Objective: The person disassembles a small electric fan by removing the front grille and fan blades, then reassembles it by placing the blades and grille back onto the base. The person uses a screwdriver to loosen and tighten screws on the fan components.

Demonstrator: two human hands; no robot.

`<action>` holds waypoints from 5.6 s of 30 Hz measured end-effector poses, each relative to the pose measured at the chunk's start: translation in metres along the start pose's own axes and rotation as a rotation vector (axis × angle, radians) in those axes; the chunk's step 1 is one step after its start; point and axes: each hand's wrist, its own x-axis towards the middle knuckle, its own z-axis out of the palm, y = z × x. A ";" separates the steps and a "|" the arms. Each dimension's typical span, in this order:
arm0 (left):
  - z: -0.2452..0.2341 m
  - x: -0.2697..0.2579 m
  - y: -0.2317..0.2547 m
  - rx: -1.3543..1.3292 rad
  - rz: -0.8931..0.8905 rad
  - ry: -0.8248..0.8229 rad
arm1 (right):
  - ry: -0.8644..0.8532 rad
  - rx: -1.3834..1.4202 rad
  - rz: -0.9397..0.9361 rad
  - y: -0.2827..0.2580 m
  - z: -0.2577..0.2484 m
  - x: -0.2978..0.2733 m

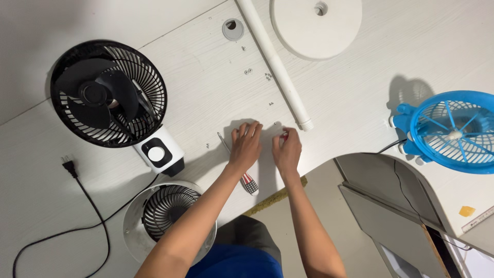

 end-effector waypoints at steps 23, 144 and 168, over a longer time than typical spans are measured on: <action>-0.099 -0.080 -0.043 -0.208 -0.350 0.152 | -0.332 0.001 -0.203 -0.057 0.026 -0.066; -0.030 0.030 0.011 -0.345 -0.221 0.205 | -0.062 0.073 -0.162 -0.058 -0.009 0.012; -0.121 -0.305 0.014 -0.162 -0.550 0.464 | -0.876 0.131 -0.134 -0.046 0.051 -0.208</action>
